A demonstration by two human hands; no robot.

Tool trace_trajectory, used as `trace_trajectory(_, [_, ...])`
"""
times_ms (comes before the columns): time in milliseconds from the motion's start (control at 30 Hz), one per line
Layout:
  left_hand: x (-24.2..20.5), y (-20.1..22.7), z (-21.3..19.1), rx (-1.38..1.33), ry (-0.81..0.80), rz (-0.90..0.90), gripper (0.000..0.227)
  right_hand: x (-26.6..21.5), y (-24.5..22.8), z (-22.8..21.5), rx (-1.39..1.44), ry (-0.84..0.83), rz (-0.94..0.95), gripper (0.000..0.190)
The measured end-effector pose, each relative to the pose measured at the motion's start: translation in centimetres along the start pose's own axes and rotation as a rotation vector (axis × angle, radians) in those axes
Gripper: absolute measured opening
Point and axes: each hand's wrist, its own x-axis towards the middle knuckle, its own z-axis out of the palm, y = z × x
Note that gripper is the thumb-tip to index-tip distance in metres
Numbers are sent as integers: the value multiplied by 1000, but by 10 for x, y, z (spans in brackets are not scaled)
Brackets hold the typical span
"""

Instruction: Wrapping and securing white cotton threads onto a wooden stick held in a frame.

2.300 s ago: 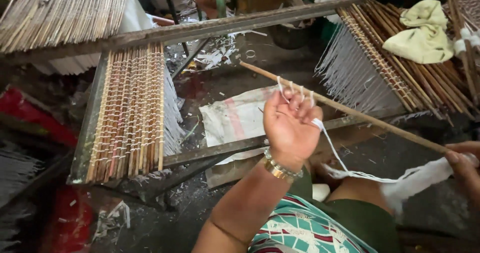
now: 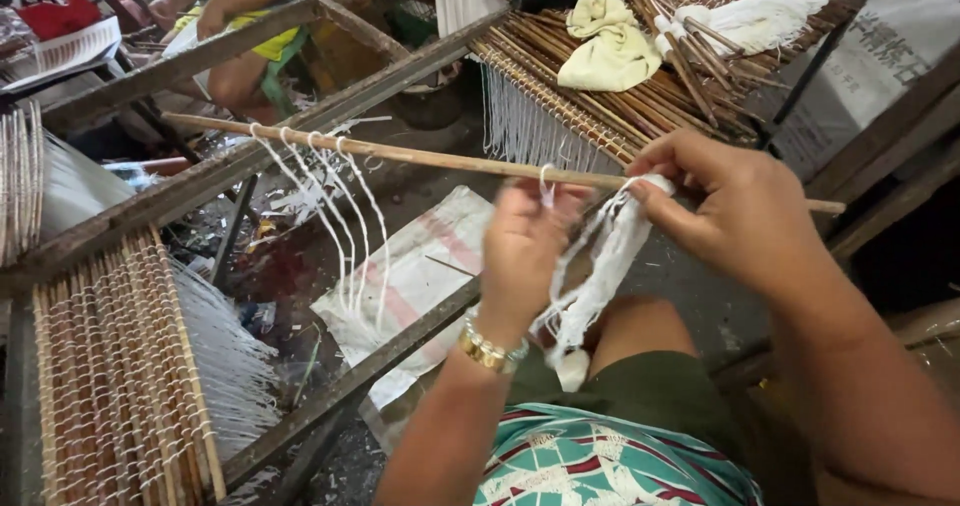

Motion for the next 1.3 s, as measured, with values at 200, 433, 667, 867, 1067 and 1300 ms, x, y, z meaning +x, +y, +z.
trace_trajectory(200, [-3,9,2,451,-140,248,25,-2,-3,3,8,-25,-108,25])
trace_trajectory(433, [1,4,-9,12,77,101,25,-6,8,9,-93,96,-38,21])
trace_trajectory(667, [-5,14,5,376,-173,203,29,-3,-5,3,34,-40,-130,21])
trace_trajectory(867, [-6,3,-4,363,-10,222,43,-10,-4,4,24,28,-126,19])
trace_trajectory(1067, [-8,12,-1,134,-108,-191,31,-10,-5,0,28,47,-98,17])
trace_trajectory(1300, [-10,13,3,325,-182,207,30,-10,-1,9,-49,86,-133,34])
